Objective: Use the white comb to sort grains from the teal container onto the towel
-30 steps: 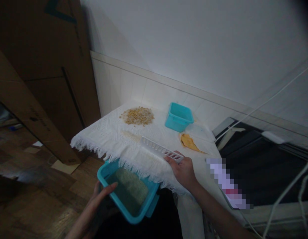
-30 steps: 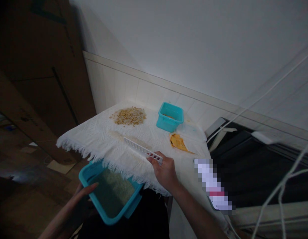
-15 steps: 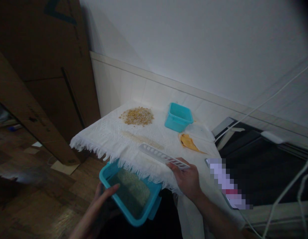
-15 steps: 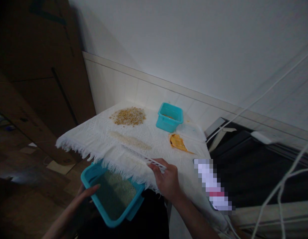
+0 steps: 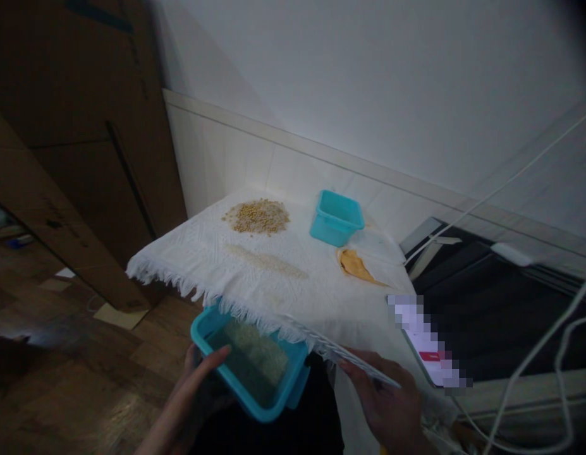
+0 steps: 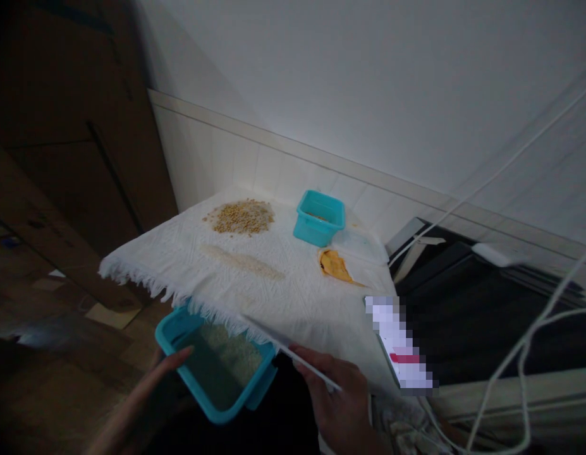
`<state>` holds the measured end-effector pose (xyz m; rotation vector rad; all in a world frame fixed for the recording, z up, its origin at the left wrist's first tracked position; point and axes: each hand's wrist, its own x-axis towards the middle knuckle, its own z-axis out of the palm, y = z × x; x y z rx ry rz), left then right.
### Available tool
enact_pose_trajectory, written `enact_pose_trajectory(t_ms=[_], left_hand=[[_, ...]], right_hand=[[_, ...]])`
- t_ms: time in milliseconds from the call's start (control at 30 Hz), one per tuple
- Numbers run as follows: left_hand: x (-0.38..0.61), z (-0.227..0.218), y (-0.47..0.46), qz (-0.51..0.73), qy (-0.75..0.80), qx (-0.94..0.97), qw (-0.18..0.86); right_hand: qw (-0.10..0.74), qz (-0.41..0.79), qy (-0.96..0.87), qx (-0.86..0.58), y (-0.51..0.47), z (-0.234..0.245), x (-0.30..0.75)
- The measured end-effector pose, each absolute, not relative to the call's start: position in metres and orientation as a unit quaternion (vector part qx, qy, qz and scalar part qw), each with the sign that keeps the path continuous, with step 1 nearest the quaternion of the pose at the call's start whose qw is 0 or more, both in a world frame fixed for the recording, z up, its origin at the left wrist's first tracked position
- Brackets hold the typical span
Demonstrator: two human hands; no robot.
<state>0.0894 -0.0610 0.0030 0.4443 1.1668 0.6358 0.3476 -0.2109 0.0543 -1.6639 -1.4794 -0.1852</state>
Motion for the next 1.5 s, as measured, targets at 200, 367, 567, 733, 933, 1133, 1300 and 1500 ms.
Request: enact_pose_trajectory(t_ms=[200, 367, 567, 733, 933, 1133, 1300, 1500], left_hand=[[0.085, 0.002, -0.058, 0.294, 0.538, 0.199, 0.765], [0.081, -0.004, -0.054, 0.293, 0.544, 0.207, 0.759], [0.076, 0.001, -0.055, 0.294, 0.532, 0.218, 0.763], [0.077, 0.002, -0.056, 0.301, 0.521, 0.207, 0.771], [0.073, -0.002, -0.048, 0.295, 0.542, 0.197, 0.761], [0.065, 0.003, -0.039, 0.292, 0.565, 0.192, 0.748], [0.063, 0.001, -0.038, 0.293, 0.569, 0.197, 0.742], [0.056, -0.011, -0.031, 0.290, 0.565, 0.216, 0.741]], right_hand=[[0.430, -0.099, -0.603, -0.665, -0.194, 0.062, 0.346], [0.434, -0.128, -0.603, -0.656, -0.170, 0.061, 0.359], [0.425, -0.103, -0.651, -0.620, -0.183, 0.056, 0.351], [0.448, -0.082, -0.647, -0.611, -0.188, 0.051, 0.342], [0.482, -0.076, -0.609, -0.625, -0.137, 0.055, 0.349], [0.479, -0.068, -0.646, -0.591, -0.138, 0.059, 0.334], [0.464, -0.044, -0.645, -0.606, -0.165, 0.064, 0.319], [0.492, -0.044, -0.620, -0.610, -0.129, 0.063, 0.324]])
